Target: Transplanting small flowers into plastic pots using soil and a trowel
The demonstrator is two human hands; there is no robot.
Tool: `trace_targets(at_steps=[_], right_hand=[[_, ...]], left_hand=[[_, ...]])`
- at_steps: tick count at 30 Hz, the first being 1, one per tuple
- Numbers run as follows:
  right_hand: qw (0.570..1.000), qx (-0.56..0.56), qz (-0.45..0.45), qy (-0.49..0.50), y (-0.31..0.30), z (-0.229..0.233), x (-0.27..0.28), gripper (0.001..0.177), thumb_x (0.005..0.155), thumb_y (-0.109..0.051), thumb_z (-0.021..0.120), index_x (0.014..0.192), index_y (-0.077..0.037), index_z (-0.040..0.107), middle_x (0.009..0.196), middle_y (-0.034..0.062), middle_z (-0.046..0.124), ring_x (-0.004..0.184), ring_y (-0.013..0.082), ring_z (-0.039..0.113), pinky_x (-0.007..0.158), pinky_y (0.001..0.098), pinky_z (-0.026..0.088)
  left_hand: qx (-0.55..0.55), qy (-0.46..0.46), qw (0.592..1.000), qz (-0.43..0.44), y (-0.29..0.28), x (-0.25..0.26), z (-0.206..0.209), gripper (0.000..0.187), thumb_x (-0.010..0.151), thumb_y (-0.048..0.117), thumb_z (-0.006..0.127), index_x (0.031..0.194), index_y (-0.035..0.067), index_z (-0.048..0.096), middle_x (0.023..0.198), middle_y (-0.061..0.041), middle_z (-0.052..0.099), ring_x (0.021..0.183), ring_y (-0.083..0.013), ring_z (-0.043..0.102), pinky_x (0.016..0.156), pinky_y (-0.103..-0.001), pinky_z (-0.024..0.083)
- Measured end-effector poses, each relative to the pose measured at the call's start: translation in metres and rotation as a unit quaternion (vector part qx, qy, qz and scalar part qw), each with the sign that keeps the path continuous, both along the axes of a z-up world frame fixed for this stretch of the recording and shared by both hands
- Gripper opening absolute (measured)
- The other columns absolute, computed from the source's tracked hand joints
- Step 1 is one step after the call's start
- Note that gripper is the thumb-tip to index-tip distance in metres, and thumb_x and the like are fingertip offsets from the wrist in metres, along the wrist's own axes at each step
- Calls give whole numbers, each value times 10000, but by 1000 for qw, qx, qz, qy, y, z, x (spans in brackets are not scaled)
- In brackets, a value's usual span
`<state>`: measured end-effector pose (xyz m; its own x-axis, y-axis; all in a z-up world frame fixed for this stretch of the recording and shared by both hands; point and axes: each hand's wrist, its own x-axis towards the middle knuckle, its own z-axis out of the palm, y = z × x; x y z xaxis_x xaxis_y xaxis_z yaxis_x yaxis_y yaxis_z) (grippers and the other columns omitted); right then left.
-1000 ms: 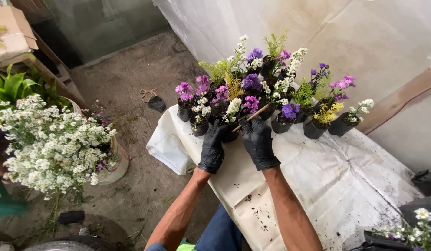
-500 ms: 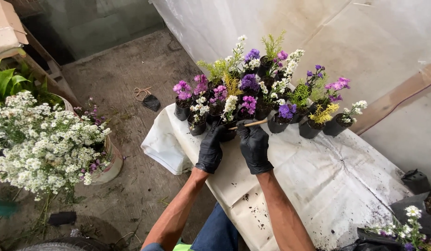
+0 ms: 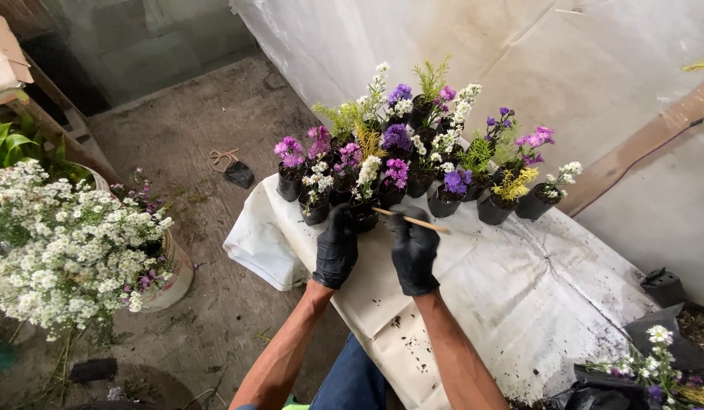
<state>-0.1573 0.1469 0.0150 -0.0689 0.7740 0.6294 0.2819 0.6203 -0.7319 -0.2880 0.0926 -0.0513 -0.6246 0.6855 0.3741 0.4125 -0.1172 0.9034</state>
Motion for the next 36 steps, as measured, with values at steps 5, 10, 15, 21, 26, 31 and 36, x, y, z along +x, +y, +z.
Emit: trace_targets(at_steps=[5, 10, 15, 21, 26, 31, 36], right_hand=[[996, 15, -46, 72, 4, -16, 19, 95, 1063, -170, 655, 1008, -133, 723, 736, 72, 744, 721, 235, 746, 708, 318, 586], [997, -54, -46, 19, 6, -43, 6, 118, 1048, -203, 682, 962, -124, 704, 752, 88, 785, 769, 230, 787, 739, 342, 601], [997, -70, -17, 40, 6, -48, 9, 124, 1055, -200, 672, 994, -99, 712, 802, 146, 797, 826, 292, 790, 777, 389, 610], [994, -83, -52, 44, 11, -44, 38, 105, 1061, -224, 662, 1057, -150, 737, 841, 88, 798, 816, 201, 779, 758, 315, 596], [992, -108, -33, 59, -12, 2, 90, 154, 1088, -186, 599, 1164, -151, 728, 925, 107, 787, 823, 189, 713, 816, 330, 574], [988, -135, -37, 58, -35, 16, 159, 212, 1115, -160, 544, 1171, -73, 729, 930, 146, 772, 829, 177, 712, 831, 305, 572], [988, -116, -14, 102, -58, 50, 187, 269, 1136, -170, 495, 1196, -20, 710, 952, 191, 762, 832, 223, 739, 849, 323, 596]], left_hand=[[-38, -47, 998, -14, 10, -9, -25, 592, 837, 3, 654, 1390, 149, 500, 1072, -206, 752, 1024, -459, 701, 887, -548, 586], [-72, -62, 995, -2, 5, -4, 2, 596, 858, 36, 670, 1392, 201, 463, 1091, -174, 766, 1051, -451, 699, 909, -579, 571], [-68, -61, 996, 1, 7, -7, 14, 562, 866, 55, 682, 1366, 198, 467, 1097, -152, 768, 1065, -430, 704, 926, -570, 575], [-99, -31, 994, 32, 14, -9, -14, 535, 875, 100, 675, 1341, 235, 450, 1075, -160, 765, 1005, -445, 708, 901, -571, 582], [-12, 47, 991, 121, -4, -1, -53, 343, 934, 137, 672, 1239, 229, 545, 994, -94, 778, 969, -346, 732, 784, -465, 622], [-232, 371, 898, -45, -54, 49, 5, 581, 994, 622, 499, 1350, 181, 630, 1439, -160, 602, 1406, -336, 497, 1180, -585, 309], [-213, 464, 838, -193, -98, 171, 25, 593, 926, 438, 628, 1349, 23, 600, 1276, -307, 626, 1349, -485, 515, 1188, -696, 200]])
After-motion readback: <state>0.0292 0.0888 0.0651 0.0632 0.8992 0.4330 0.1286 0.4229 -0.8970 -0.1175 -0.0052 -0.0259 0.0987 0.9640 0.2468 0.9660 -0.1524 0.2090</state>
